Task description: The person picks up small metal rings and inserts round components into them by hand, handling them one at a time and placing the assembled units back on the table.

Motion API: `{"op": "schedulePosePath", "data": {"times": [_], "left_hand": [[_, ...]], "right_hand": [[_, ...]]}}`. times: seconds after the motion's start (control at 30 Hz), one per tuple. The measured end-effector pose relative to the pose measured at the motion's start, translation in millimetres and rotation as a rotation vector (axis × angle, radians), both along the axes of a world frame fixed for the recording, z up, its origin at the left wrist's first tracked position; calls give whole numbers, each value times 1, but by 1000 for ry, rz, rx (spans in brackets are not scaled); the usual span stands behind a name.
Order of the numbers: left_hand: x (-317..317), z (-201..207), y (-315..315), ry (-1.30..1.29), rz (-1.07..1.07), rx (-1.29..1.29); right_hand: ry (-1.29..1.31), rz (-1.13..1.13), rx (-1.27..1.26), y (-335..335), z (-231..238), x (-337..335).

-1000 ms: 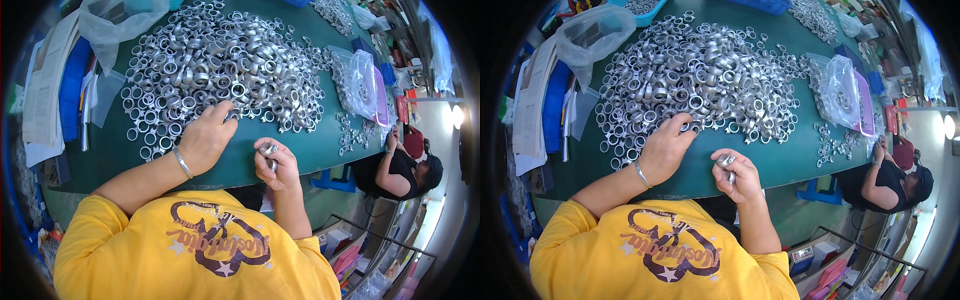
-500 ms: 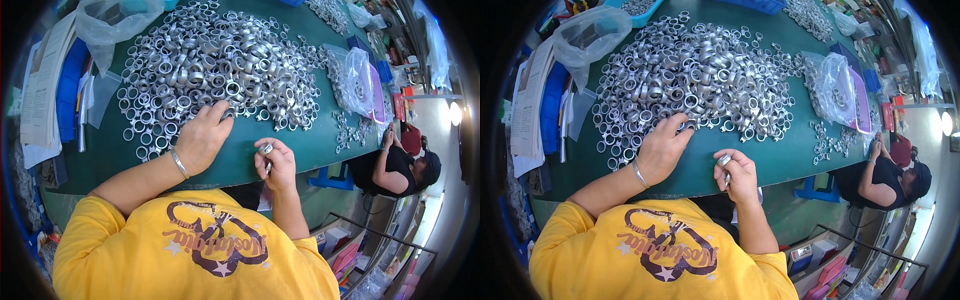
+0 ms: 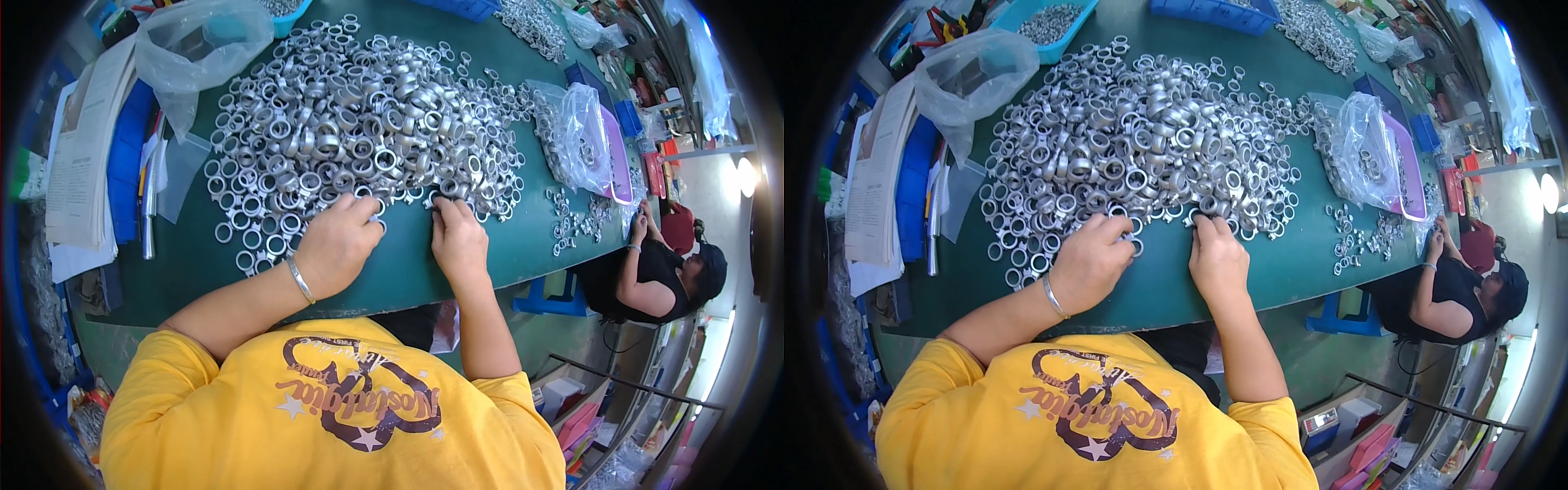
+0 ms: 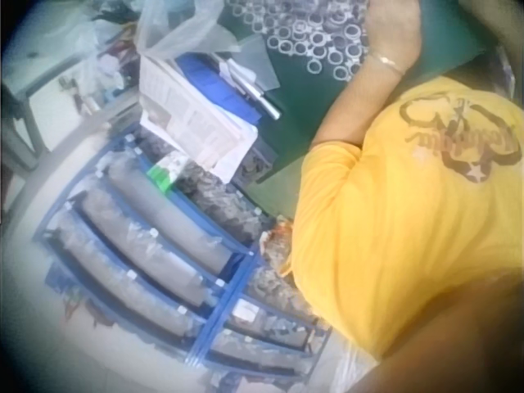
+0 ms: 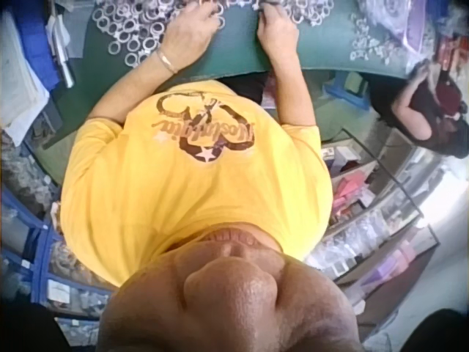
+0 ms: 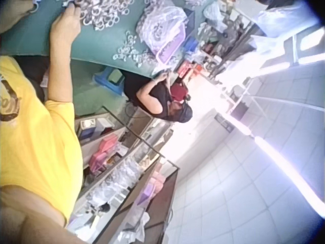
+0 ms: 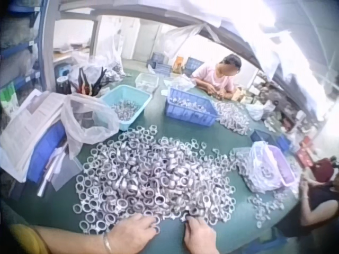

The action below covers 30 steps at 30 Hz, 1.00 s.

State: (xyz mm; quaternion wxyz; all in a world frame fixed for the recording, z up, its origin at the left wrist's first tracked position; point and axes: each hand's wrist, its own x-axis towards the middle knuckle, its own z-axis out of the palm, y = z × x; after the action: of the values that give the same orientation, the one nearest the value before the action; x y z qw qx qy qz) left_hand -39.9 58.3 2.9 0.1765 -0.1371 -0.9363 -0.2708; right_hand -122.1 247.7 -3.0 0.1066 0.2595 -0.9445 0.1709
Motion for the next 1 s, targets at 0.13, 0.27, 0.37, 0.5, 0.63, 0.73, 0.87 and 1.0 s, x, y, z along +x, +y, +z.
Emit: {"op": "schedulePosePath", "data": {"times": [0.13, 0.27, 0.37, 0.5, 0.63, 0.73, 0.87, 1.0], "left_hand": [[2, 4, -2, 21, -23, 142], [0, 4, -4, 8, -33, 331], [1, 3, -2, -151, -137, 684], [5, 1, 4, -207, -171, 822], [6, 2, 2, -177, -177, 789], [4, 4, 1, -101, -193, 706], [5, 2, 2, -39, -222, 600], [7, -1, 8, -177, -96, 928]], "right_hand": [[-200, 63, -225, 4, 4, 1], [-527, 121, -660, 2, 12, 20], [-419, 269, -743, -5, 10, 30], [-287, 396, -746, -11, 11, 38], [-864, 82, -1123, -11, 11, 48], [-1117, 112, -1284, -7, 15, 43], [-887, 257, -1094, -8, 9, 46], [-1140, 277, -1423, -7, 7, 45]]}}
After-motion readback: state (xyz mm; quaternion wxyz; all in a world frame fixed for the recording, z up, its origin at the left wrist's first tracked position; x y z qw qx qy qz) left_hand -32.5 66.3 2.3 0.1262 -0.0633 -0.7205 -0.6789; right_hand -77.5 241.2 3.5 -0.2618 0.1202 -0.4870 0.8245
